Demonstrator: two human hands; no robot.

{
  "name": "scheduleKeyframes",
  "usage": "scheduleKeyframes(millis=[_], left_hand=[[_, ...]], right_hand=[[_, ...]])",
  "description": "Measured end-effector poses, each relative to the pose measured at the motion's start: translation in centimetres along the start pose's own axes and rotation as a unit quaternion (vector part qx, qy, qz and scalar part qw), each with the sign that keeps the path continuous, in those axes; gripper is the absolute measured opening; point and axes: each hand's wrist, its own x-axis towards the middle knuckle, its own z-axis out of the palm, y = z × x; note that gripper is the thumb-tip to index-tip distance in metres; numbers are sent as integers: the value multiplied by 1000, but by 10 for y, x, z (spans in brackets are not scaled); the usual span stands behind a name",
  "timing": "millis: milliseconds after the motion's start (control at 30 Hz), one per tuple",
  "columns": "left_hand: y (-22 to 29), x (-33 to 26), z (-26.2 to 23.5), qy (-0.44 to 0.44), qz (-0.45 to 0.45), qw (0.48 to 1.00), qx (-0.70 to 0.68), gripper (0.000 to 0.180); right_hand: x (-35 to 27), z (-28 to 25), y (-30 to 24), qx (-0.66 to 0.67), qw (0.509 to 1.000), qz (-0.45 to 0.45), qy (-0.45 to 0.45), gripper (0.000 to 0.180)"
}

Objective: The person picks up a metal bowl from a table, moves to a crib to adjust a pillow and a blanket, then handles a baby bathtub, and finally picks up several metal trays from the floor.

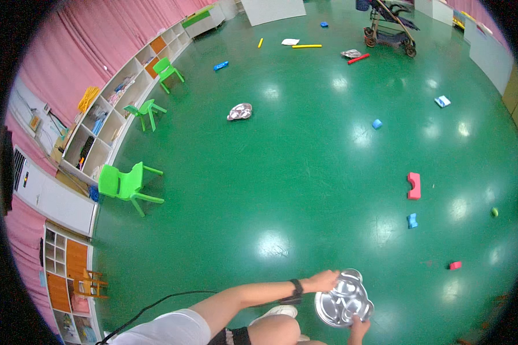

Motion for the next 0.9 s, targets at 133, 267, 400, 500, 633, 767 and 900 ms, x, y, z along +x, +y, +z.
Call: scheduleKeyframes(millis=[133,267,400,500,633,767,900], left_hand=[[60,-117,-114,111,-76,991,2,34],[95,-231,-212,193,-161,968,-22,38],[99,-313,-288,248,-255,933,-45,39],[79,-345,-325,267,-307,911,-77,43],[47,-356,-374,299,-279,905,-115,48],[65,-341,-472,265,-359,876,-183,49],[30,-294,-545,305,-282,810,-413,37]], right_hand=[[-75,48,-104,-134,975,-111,-136,26],[-194,126,-222,-231,950,-126,-165,36],[-274,196,-296,-280,915,-185,-225,40],[-289,251,-314,-393,863,-205,-240,47],[-280,329,-369,-500,789,-217,-284,52],[-277,409,-446,-497,783,-240,-285,56],[-243,484,-518,-449,780,-266,-344,50]])
